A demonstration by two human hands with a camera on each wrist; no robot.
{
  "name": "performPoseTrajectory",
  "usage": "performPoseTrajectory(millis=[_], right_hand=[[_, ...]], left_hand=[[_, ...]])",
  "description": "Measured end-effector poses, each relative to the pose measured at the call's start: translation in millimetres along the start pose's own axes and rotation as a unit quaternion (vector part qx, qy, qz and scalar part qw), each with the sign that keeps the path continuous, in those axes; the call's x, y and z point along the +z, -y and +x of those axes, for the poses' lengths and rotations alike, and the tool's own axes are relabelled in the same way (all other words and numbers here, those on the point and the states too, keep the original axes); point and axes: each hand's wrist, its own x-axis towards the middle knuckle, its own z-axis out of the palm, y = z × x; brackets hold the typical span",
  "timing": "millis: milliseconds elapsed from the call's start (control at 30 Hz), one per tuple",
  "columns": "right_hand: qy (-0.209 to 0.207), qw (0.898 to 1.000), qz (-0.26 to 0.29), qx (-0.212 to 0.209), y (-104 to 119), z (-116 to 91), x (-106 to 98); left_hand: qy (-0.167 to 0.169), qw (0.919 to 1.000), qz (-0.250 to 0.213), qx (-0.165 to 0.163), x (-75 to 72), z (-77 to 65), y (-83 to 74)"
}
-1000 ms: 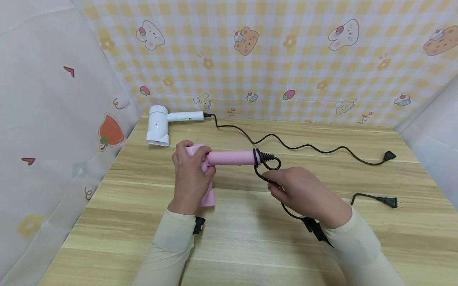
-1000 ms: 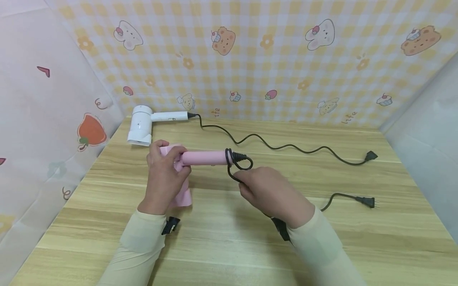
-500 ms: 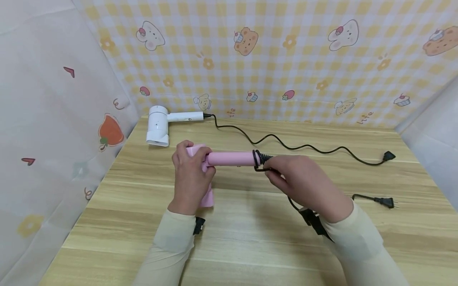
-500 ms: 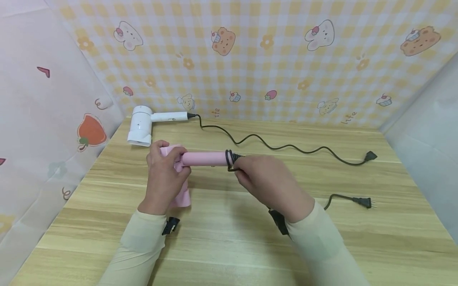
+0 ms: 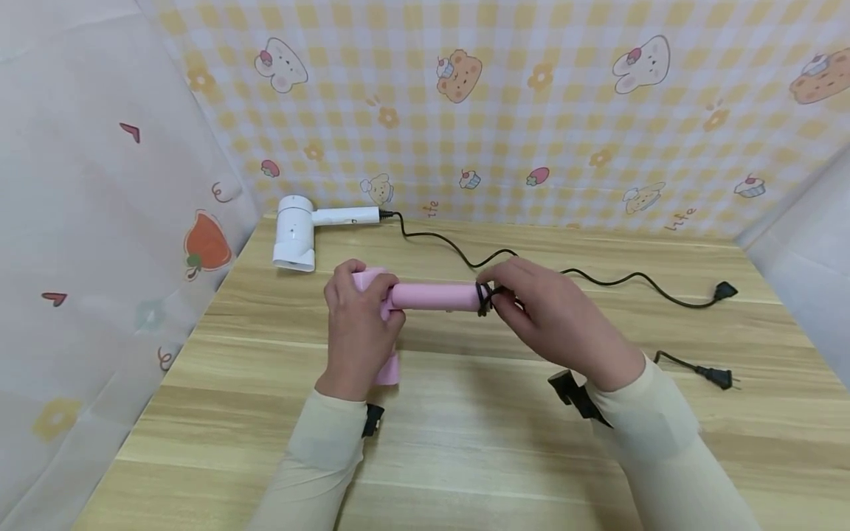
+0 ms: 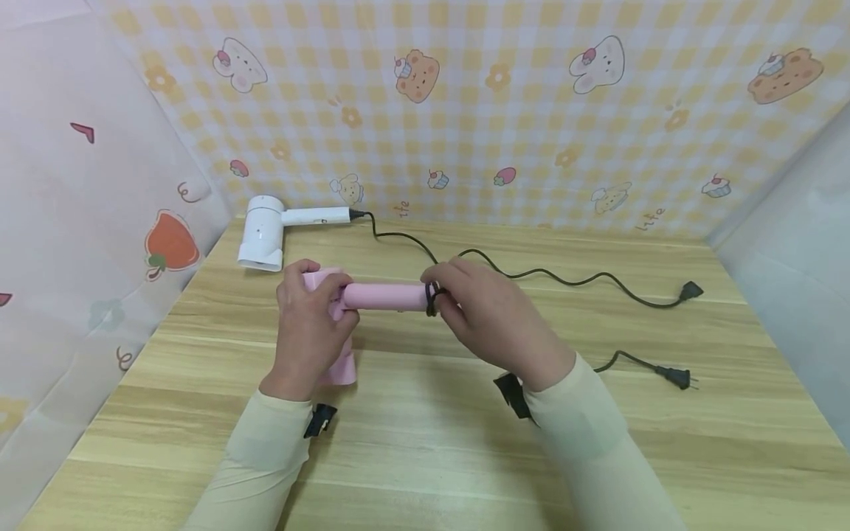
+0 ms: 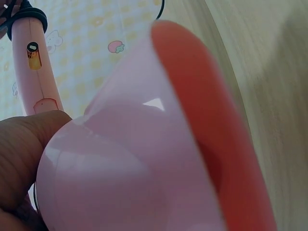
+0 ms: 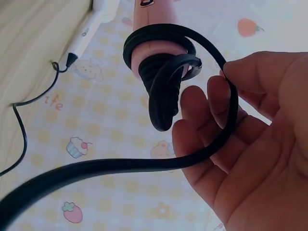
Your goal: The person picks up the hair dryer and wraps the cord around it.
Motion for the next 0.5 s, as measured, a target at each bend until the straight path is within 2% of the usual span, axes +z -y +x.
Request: performPoseTrajectory(millis=[167, 333, 500], right_hand=[[0.013, 0.999, 0.024, 0.019, -6.7, 3.7, -0.1], [0.034, 0.995, 0.045, 0.079, -12.4, 5.7, -1.3], [0.037, 0.988, 0.069, 0.130, -21.0, 4.0, 0.1]], left_hand=[[0.002, 1.0000, 0.006, 0.001, -0.6, -0.5, -0.7], [0.002, 1.0000, 0.004, 0.002, -2.2, -0.3, -1.2], [0.002, 1.0000, -0.006, 0.002, -3.1, 0.2, -1.5]])
